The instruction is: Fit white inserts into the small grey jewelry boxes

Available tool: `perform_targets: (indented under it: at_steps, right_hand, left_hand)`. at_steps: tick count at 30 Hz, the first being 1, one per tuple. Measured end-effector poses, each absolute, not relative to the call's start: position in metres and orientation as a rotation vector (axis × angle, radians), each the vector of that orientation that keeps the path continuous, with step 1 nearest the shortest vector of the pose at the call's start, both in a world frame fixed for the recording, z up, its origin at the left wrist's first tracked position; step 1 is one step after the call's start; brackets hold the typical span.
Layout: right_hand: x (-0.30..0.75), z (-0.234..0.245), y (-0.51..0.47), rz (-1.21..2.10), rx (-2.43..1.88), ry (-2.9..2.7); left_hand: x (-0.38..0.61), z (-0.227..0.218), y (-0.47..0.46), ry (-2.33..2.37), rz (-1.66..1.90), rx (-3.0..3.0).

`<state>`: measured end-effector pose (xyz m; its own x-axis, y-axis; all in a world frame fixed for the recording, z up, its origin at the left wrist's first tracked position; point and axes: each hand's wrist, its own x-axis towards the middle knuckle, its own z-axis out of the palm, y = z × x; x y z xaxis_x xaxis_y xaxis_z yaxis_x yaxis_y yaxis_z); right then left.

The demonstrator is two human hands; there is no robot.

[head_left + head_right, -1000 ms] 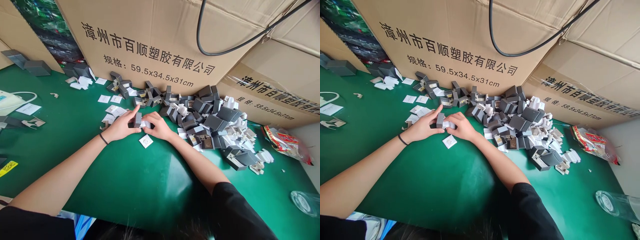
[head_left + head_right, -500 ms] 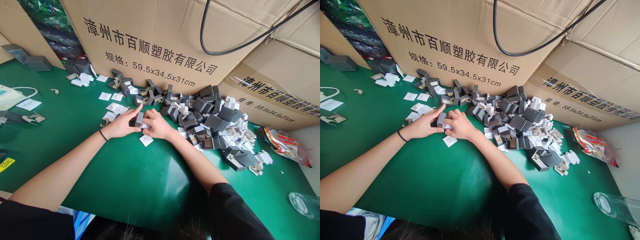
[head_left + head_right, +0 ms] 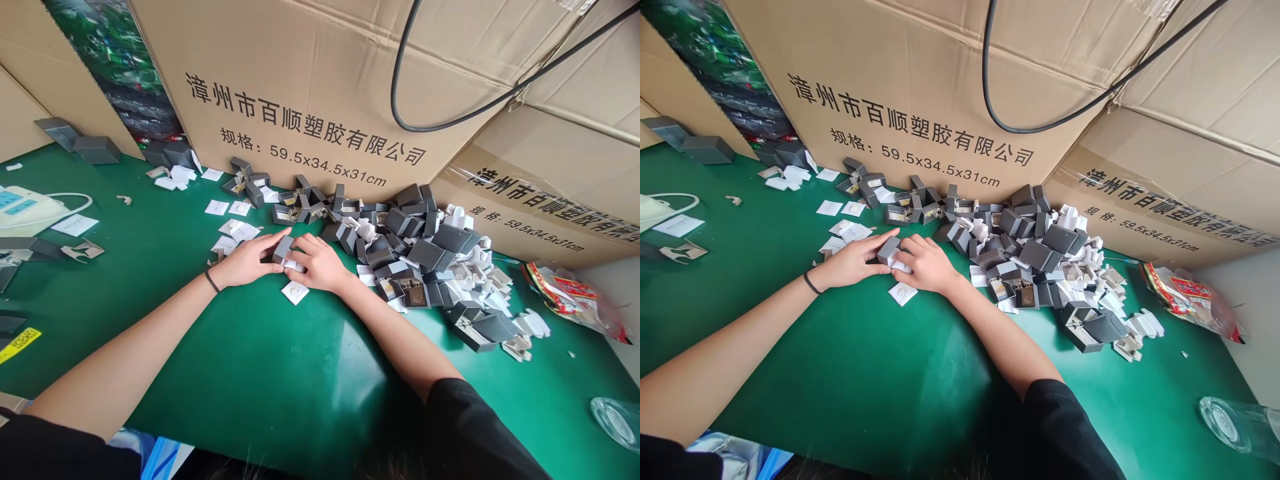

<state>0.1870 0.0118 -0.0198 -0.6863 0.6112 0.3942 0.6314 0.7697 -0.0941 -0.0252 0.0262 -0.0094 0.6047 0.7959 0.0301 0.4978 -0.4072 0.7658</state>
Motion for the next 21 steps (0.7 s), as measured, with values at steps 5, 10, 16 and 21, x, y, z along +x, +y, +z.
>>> perform_targets:
  at_steps: [5, 10, 16, 21]
  right_hand:
    - [0.192, -0.019, 0.004, -0.08, -1.0, -2.528]
    - [0.192, -0.023, 0.0, -0.162, -1.007, -2.52]
    - [0.188, -0.024, 0.0, -0.295, -1.027, -2.537]
    - [0.188, -0.024, -0.002, -0.264, -0.993, -2.52]
  left_hand:
    - [-0.026, -0.006, 0.026, 1.006, 0.465, 2.086]
    - [-0.025, -0.005, 0.025, 1.032, 0.417, 2.127]
    - [-0.024, -0.006, 0.022, 1.004, 0.426, 2.187]
    - [-0.022, -0.003, 0.02, 1.014, 0.403, 2.188]
